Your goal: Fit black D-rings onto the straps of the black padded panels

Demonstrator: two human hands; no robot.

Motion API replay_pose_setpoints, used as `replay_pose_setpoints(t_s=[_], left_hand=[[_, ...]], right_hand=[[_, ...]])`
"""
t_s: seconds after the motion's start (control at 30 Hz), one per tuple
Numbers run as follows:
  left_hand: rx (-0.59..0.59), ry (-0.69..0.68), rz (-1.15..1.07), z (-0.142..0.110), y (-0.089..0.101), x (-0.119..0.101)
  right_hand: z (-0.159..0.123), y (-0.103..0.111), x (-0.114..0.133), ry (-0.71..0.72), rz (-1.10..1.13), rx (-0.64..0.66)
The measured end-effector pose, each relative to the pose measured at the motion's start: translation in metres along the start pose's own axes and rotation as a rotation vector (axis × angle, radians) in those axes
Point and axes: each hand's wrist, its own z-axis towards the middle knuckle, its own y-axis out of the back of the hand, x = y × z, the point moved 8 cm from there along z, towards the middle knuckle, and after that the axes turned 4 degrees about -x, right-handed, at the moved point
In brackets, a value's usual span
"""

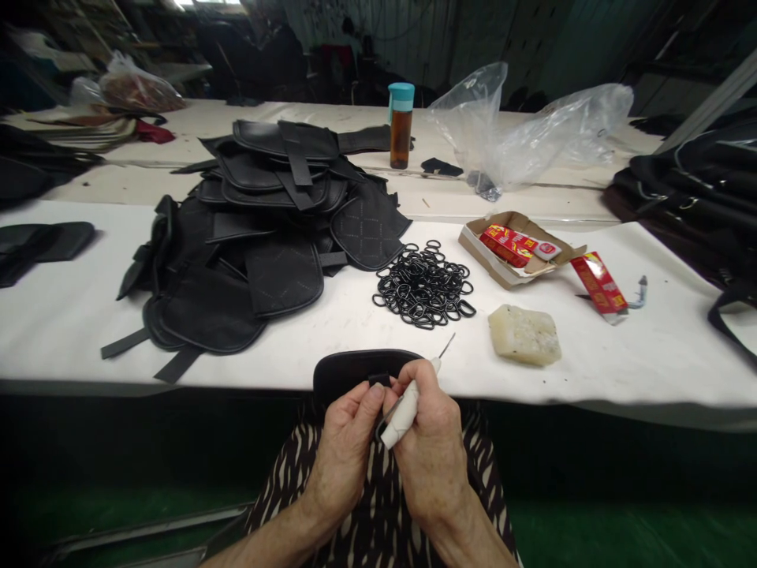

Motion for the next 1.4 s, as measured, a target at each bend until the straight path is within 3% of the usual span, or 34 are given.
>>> replay_pose_setpoints(t_s=[0.27, 0.43, 0.5, 0.57, 0.63, 0.77, 0.97, 1.4], left_hand=[[-0.015, -0.006, 0.029, 0.000, 0.001, -0.002], [0.052, -0.021, -0.058, 0.003, 0.000, -0.004], [0.064, -0.009, -0.086, 0.005, 0.001, -0.004], [0.067, 0.026, -0.123, 0.005, 0.002, -0.003], [0.080, 0.067, -0.167, 0.005, 0.001, -0.004], [0.098, 0.164, -0.198, 0.002, 0.002, -0.006], [0.081, 0.326, -0.158, -0.006, 0.010, -0.004], [-0.012, 0.324, -0.201, -0.009, 0.013, -0.002]], right_hand=[[0.002, -0.002, 0.002, -0.016, 0.014, 0.009], [-0.003, 0.000, 0.005, 0.013, 0.038, 0.028], [-0.004, 0.011, 0.013, 0.139, -0.017, -0.057], [-0.005, 0.028, 0.023, 0.326, -0.129, -0.236], [-0.003, 0.035, 0.025, 0.415, -0.203, -0.326], [0.013, 0.020, 0.006, 0.238, -0.036, -0.117], [0.013, 0.018, 0.010, 0.231, 0.095, -0.139], [0.012, 0.014, 0.014, 0.242, 0.116, -0.065]])
